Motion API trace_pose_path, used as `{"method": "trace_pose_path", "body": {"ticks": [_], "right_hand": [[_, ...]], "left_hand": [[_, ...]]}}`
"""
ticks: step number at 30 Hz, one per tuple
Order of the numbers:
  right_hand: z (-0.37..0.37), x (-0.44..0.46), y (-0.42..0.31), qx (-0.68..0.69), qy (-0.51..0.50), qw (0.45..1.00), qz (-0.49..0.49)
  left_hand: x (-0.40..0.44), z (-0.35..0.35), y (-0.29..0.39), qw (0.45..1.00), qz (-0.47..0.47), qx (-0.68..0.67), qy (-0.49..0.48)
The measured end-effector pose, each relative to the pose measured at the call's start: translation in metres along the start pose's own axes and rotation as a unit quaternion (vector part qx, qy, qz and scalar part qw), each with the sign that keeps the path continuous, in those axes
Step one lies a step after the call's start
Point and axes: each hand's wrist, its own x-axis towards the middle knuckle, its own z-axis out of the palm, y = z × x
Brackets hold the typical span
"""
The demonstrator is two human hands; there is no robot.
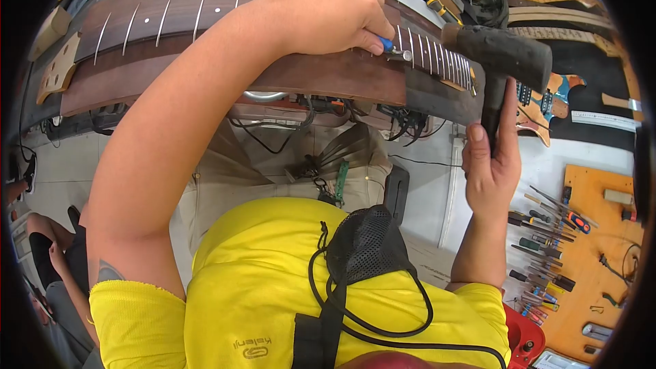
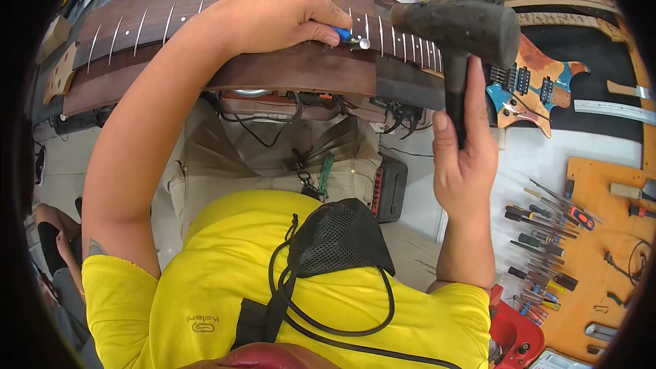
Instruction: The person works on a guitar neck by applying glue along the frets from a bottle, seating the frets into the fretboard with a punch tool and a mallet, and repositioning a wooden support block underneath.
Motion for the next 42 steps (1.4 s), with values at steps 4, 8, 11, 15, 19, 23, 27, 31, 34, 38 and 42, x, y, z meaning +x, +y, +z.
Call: {"method": "trace_pose_path", "body": {"ticks": [4,8,11,15,19,23,27,31,34,38,42], "right_hand": [[0.002,0.007,0.006,-0.179,-0.074,0.97,-0.145],[0.013,-0.011,0.009,0.015,0.038,0.999,-0.004],[0.009,-0.001,0.004,-0.162,-0.086,0.976,-0.119],[0.009,-0.01,0.009,-0.075,-0.014,0.995,-0.061],[0.004,-0.01,0.013,-0.02,0.023,0.999,-0.036],[-0.005,-0.013,0.024,-0.022,0.019,0.999,-0.02],[-0.007,-0.021,0.025,0.102,0.084,0.986,0.105],[-0.027,-0.026,0.072,0.025,0.127,0.986,0.107],[-0.051,-0.017,0.121,-0.149,0.162,0.971,0.091],[-0.064,0.002,0.156,-0.214,0.123,0.924,0.291],[-0.054,0.007,0.212,-0.291,0.136,0.926,0.197]], "left_hand": [[0.004,0.001,-0.001,1.0,0.003,-0.009,-0.022],[0.003,0.006,-0.008,1.0,0.019,-0.018,-0.003],[0.004,0.004,-0.004,0.999,-0.016,-0.026,-0.041],[0.004,0.002,-0.003,0.998,-0.018,-0.03,-0.043],[0.004,-0.003,0.002,0.998,-0.017,-0.017,-0.06],[0.005,-0.002,-0.003,0.999,0.041,-0.01,-0.033],[0.006,-0.005,0.002,0.998,0.034,-0.017,-0.052],[0.004,0.0,-0.003,0.999,0.043,-0.013,-0.021],[0.009,-0.016,0.006,0.999,-0.016,0.002,-0.049],[-0.02,-0.04,0.012,0.979,-0.097,-0.008,0.179],[-0.098,-0.099,0.026,0.969,-0.21,0.048,0.123]]}}
